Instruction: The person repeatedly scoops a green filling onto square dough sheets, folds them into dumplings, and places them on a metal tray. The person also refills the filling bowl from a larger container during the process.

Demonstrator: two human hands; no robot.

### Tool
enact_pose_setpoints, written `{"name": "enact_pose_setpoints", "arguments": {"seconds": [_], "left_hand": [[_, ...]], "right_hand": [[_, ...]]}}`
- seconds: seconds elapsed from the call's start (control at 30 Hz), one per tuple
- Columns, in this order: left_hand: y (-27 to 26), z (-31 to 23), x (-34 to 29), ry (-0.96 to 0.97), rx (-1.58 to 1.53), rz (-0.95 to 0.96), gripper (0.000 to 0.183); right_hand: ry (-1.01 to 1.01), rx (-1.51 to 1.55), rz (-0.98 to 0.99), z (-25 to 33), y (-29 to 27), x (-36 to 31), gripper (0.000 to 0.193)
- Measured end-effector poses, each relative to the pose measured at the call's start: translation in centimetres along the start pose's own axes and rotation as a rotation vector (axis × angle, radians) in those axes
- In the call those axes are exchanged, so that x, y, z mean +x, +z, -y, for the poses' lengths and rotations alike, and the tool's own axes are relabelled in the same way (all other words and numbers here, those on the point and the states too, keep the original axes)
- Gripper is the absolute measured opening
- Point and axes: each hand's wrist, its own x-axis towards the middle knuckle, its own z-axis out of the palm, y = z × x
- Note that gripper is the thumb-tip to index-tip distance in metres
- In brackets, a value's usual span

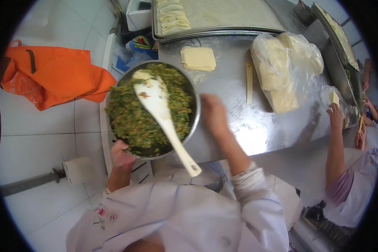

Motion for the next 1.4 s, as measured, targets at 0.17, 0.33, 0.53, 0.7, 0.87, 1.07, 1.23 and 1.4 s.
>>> {"name": "enact_pose_setpoints", "arguments": {"seconds": [0.17,0.33,0.53,0.7,0.87,1.07,1.23,1.4], "left_hand": [[3.2,2.1,2.7,-0.397,-0.264,0.246,0.033],[6.8,3.9,3.5,-0.552,-0.132,0.221,0.012],[7.4,6.8,3.7,-0.701,-0.016,0.156,0.010],[10.3,6.0,4.5,-0.717,0.241,0.267,0.015],[12.0,2.3,7.2,-0.860,0.300,0.635,0.035],[12.5,0.5,10.1,-1.019,0.455,0.752,0.036],[13.4,0.1,10.3,-1.067,0.411,0.680,0.029],[13.1,-1.9,10.4,-0.832,0.633,0.676,0.057]], "right_hand": [[0.129,-0.076,-0.246,-6.2,-8.0,2.6,0.026],[0.119,-0.690,-0.241,-9.1,-7.5,3.2,0.051],[0.200,-0.726,-0.105,-11.2,-6.4,6.6,0.016],[0.248,-0.359,0.026,-6.6,-10.8,3.6,0.014],[0.277,-0.305,-0.009,2.1,-13.3,-5.8,0.023],[0.295,-0.576,-0.031,3.8,-8.9,-9.5,0.037],[0.257,-0.427,-0.023,3.9,-10.3,-10.2,0.033],[0.207,-0.534,-0.045,3.3,-13.1,-10.6,0.057]]}}
